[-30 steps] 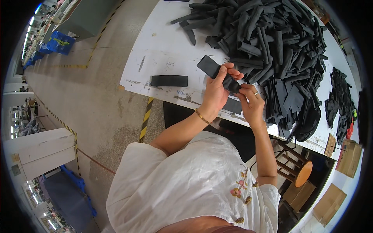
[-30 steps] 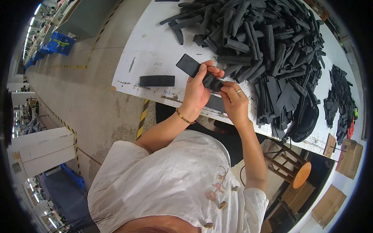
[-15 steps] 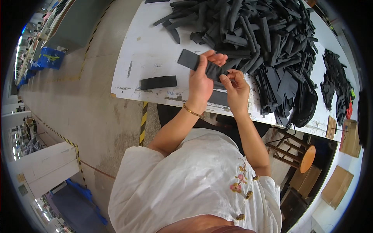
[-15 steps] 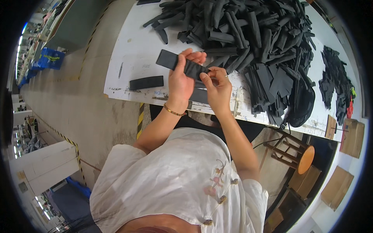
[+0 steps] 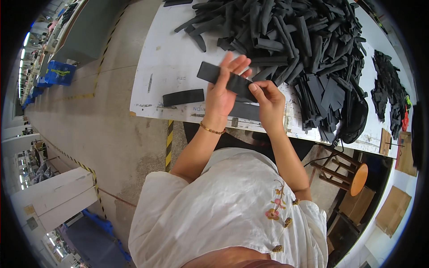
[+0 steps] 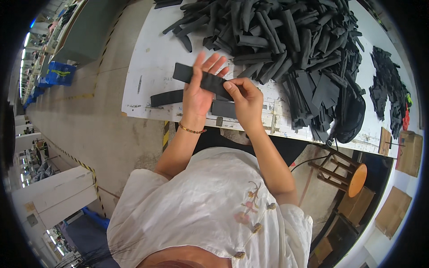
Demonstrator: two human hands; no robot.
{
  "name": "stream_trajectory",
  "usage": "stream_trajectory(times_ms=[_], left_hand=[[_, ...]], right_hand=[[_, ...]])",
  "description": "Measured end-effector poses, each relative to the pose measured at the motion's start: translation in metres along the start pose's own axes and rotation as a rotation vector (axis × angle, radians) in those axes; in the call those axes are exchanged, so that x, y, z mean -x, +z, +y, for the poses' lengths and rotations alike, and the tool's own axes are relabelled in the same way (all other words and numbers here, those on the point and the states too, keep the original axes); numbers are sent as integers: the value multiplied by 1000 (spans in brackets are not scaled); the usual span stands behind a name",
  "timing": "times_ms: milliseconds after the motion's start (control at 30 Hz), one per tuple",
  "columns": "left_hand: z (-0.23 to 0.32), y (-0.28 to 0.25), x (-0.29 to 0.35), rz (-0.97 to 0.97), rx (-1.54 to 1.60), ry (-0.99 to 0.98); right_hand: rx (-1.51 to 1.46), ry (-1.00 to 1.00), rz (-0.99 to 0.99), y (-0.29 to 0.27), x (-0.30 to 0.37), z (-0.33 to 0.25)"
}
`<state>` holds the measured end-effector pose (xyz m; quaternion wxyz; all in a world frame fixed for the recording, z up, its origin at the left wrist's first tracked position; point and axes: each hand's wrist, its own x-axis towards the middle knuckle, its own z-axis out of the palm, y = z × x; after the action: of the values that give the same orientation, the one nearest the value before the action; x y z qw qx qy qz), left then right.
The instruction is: The person is assembling small black foam components on a workbench in a manufacturing environment.
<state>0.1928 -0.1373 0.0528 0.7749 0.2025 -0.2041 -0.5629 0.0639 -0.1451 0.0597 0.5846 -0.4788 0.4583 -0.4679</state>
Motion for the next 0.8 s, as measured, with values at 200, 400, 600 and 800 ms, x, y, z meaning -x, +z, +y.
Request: stream_trajectory(times_ms=[200,400,600,800], left_hand=[[11,-27,-1,274,35,18],[22,-36,3,247,120,7],[59,-59,6,373,-72,134],[114,-109,24,705,-839,323]], right_hand=[[488,-733,0,-8,2,-10],[384,-585,-50,-3,11,-6],[77,65,-314,26,-5,10],[24,98,-401,89,-37,52]])
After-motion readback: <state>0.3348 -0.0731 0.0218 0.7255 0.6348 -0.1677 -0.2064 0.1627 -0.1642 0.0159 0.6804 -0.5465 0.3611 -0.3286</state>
